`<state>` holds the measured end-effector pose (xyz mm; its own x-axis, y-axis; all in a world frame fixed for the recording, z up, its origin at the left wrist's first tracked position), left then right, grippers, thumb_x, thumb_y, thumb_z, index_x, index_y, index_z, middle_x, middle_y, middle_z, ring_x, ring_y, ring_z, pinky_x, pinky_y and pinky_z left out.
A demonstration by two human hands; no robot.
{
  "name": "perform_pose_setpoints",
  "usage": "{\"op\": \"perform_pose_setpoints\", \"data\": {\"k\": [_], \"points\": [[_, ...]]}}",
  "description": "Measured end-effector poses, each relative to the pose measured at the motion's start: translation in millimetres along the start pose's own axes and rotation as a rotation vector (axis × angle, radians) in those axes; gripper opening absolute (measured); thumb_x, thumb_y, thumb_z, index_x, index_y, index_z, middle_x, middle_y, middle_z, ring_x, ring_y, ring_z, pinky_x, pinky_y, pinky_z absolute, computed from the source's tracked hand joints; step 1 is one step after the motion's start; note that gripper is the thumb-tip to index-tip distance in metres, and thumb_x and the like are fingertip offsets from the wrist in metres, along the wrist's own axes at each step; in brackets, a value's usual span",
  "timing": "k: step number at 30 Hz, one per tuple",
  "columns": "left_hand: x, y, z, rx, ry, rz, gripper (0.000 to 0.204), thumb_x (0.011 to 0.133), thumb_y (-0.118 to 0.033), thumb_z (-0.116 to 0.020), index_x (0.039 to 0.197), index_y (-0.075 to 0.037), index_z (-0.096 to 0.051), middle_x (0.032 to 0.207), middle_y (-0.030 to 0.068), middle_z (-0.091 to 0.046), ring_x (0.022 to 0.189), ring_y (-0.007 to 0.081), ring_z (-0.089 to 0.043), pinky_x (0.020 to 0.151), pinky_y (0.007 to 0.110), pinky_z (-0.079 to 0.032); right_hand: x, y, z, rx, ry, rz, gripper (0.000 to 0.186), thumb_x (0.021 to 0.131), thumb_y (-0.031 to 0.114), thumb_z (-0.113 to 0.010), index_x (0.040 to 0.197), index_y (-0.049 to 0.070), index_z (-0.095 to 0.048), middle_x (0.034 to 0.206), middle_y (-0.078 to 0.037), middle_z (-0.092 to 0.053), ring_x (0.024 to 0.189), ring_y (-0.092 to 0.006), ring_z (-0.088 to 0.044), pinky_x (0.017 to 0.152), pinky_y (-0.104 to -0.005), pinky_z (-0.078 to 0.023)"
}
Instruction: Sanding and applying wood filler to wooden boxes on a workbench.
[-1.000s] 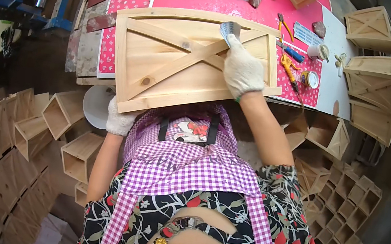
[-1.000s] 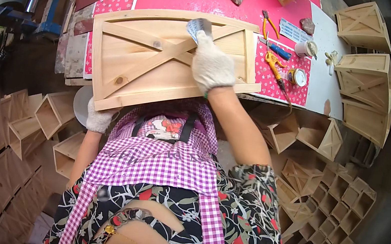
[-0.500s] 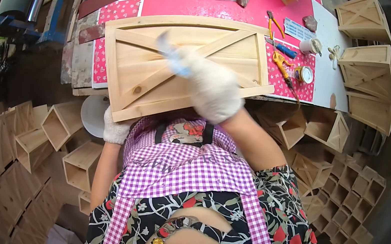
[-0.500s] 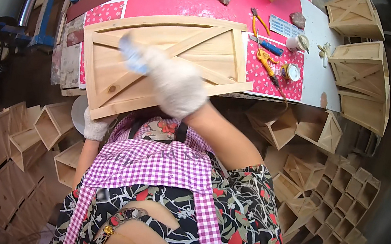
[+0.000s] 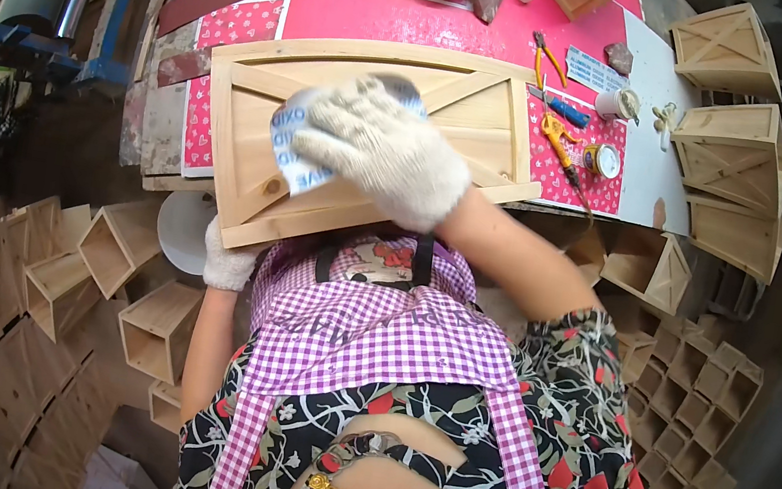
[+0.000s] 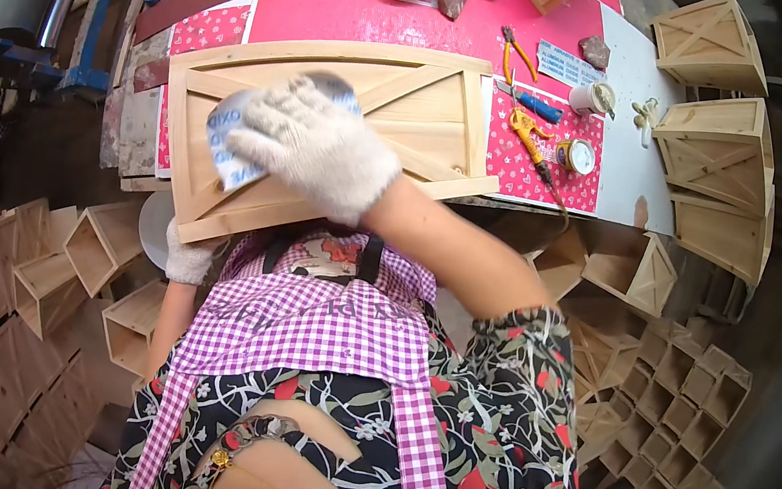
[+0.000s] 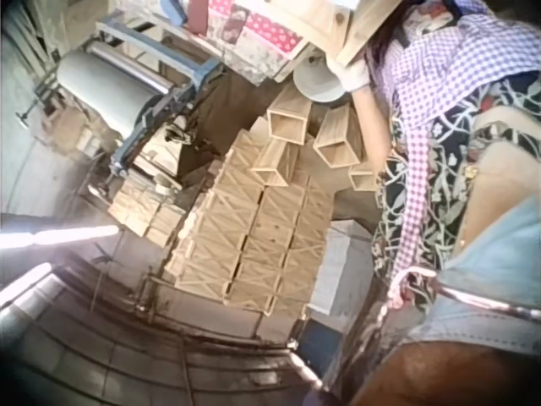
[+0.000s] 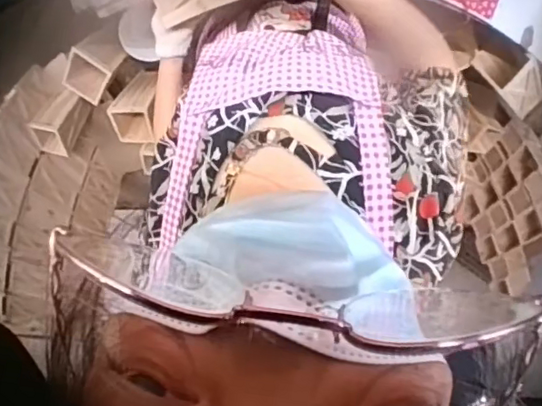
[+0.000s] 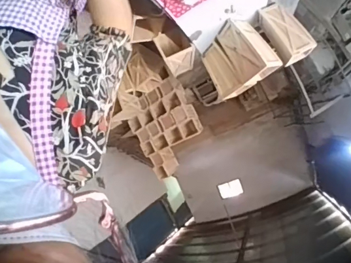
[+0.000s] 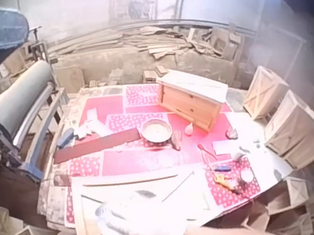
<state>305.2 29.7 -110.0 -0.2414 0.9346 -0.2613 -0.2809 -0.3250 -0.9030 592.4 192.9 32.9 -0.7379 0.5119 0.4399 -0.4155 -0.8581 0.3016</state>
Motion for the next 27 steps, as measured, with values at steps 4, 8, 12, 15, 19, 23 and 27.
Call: {"op": "perform_pose_setpoints", "data": {"k": [4, 8, 12, 15, 19, 23, 27], "points": [[-1, -6, -3, -0.151, -0.011, 0.07, 0.068, 0.07, -0.014, -0.094, 0.127, 0.002, -0.061, 0.114, 0.0101, -0.073, 0.101, 0.0208, -0.071, 0.086, 0.036, -0.06, -27, -85, -23, -0.056, 0.285, -0.135, 0.04, 0.088, 0.01, -0.06, 0.128, 0.01, -0.06, 0.129, -0.014, -0.063, 0.117, -0.0329, -0.064, 0.1, -0.043, -0.05], [-2, -2, -8, -0.436, 0.037, 0.138, 0.057, 0.084, -0.01, -0.079, 0.135, 0.002, -0.056, 0.122, 0.0137, -0.068, 0.107, 0.0253, -0.07, 0.09, 0.041, -0.062, -105, -158, 10, -0.141, 0.481, -0.552, 0.038, 0.088, 0.009, -0.056, 0.126, 0.011, -0.061, 0.128, -0.014, -0.067, 0.115, -0.0354, -0.065, 0.095, -0.0461, -0.053], [-5, 0, -14, -0.468, 0.045, 0.166, 0.044, 0.105, -0.021, -0.049, 0.143, 0.001, -0.049, 0.133, 0.0201, -0.062, 0.116, 0.0332, -0.067, 0.091, 0.049, -0.063, -127, -180, 62, -0.356, 0.434, -0.886, 0.049, 0.095, 0.008, -0.047, 0.142, 0.017, -0.055, 0.123, -0.019, -0.068, 0.108, -0.0408, -0.067, 0.091, -0.0494, -0.053], [-1, -14, -16, -0.517, 0.066, 0.241, 0.047, 0.095, -0.008, -0.067, 0.139, 0.002, -0.052, 0.128, 0.0166, -0.065, 0.114, 0.0277, -0.068, 0.093, 0.043, -0.063, -108, -172, 41, -0.31, 0.344, -0.954, 0.055, 0.091, 0.003, -0.047, 0.143, 0.017, -0.054, 0.125, -0.019, -0.068, 0.11, -0.0414, -0.066, 0.093, -0.0496, -0.052], [2, -19, -19, -0.423, 0.063, 0.158, 0.058, 0.081, 0.001, -0.082, 0.132, 0.001, -0.056, 0.126, 0.0127, -0.067, 0.111, 0.0228, -0.069, 0.095, 0.038, -0.061, -40, -89, -26, 0.047, 0.172, -0.554, 0.045, 0.087, 0.0, -0.052, 0.13, 0.011, -0.062, 0.123, -0.02, -0.068, 0.109, -0.0394, -0.066, 0.096, -0.0464, -0.054], [-6, -34, -14, -0.073, 0.113, 0.005, 0.056, 0.083, -0.004, -0.082, 0.133, 0.0, -0.057, 0.126, 0.0098, -0.068, 0.11, 0.0209, -0.069, 0.093, 0.036, -0.06, 48, 11, -24, 0.222, 0.187, -0.191, 0.047, 0.092, 0.012, -0.056, 0.138, 0.019, -0.055, 0.127, -0.014, -0.065, 0.115, -0.0337, -0.065, 0.098, -0.0465, -0.053], [1, -41, -17, -0.03, 0.122, -0.018, 0.058, 0.082, -0.004, -0.083, 0.133, 0.0, -0.057, 0.124, 0.0103, -0.069, 0.11, 0.0209, -0.069, 0.093, 0.036, -0.06, 81, -5, -42, -0.08, 0.064, 0.074, 0.049, 0.09, 0.009, -0.058, 0.136, 0.027, -0.06, 0.143, -0.019, -0.054, 0.132, -0.041, -0.053, 0.109, -0.0482, -0.045]]}}
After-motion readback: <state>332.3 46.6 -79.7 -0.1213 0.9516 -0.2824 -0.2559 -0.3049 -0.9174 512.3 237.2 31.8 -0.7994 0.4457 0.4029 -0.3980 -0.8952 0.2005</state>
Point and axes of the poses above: each hand's wrist, its own x-axis towards the middle knuckle, its own z-axis out of the back of the hand, y = z × x, the point moved 4 cm from there along x, towards the middle knuckle
